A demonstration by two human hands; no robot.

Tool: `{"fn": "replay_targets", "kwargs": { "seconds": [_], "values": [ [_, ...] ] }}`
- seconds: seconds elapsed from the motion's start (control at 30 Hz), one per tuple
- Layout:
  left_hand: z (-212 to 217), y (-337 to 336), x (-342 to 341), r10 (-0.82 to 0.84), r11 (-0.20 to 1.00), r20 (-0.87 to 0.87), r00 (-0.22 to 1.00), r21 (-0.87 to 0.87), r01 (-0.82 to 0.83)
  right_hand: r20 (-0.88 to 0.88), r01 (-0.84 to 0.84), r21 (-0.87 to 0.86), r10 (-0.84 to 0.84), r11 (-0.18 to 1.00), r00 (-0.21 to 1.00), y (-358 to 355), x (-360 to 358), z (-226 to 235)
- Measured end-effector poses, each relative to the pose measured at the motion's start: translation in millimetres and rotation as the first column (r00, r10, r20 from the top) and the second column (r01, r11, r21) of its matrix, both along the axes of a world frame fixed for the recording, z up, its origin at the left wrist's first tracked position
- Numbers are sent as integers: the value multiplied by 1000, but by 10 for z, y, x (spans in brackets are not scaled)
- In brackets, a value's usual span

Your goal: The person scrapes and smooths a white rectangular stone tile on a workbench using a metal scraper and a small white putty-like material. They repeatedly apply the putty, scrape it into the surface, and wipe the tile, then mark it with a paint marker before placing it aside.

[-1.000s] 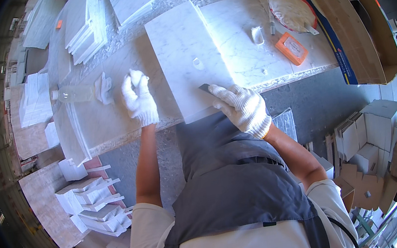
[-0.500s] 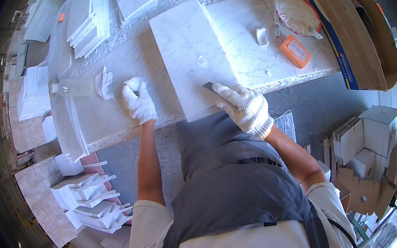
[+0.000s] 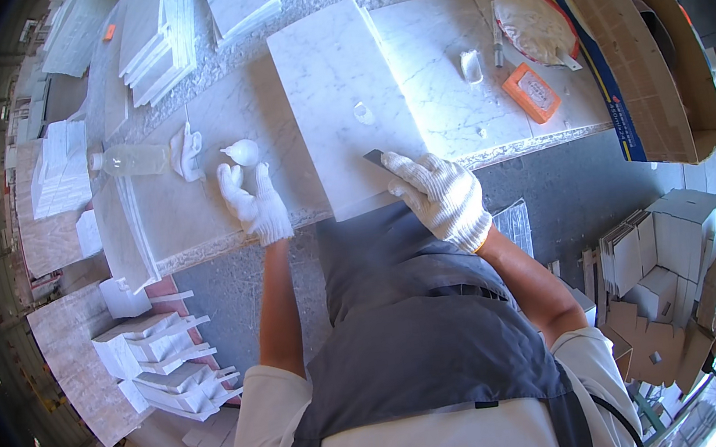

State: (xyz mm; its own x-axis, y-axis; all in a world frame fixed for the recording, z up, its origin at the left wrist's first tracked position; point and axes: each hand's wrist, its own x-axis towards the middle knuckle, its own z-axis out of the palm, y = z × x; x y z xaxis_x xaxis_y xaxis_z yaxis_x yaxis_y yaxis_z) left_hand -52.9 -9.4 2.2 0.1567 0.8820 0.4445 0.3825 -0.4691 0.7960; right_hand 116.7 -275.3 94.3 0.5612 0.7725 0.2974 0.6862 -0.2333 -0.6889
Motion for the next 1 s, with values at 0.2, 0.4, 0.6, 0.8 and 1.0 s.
{"fn": "replay_targets", "kwargs": {
  "seconds": [0.2,0.4,0.6,0.8,1.0],
  "values": [
    [413,-381,68,-107,968,-261,959,191,160,-56,34,78,-30,996,998,21,-10,-1],
    [755,-529,497,-353,797,-407,842,341,499,-115,55,104,-43,993,992,-70,-41,-39],
    [711,-582,794,-438,718,-572,694,242,652,-201,140,100,-118,985,973,-147,-191,-157],
    [657,-588,748,-429,711,-605,671,232,664,-56,139,246,-129,959,990,-47,-131,-297],
    [634,-597,769,-429,709,-569,702,270,652,-37,127,328,-122,936,992,4,-107,-355]
  ]
}}
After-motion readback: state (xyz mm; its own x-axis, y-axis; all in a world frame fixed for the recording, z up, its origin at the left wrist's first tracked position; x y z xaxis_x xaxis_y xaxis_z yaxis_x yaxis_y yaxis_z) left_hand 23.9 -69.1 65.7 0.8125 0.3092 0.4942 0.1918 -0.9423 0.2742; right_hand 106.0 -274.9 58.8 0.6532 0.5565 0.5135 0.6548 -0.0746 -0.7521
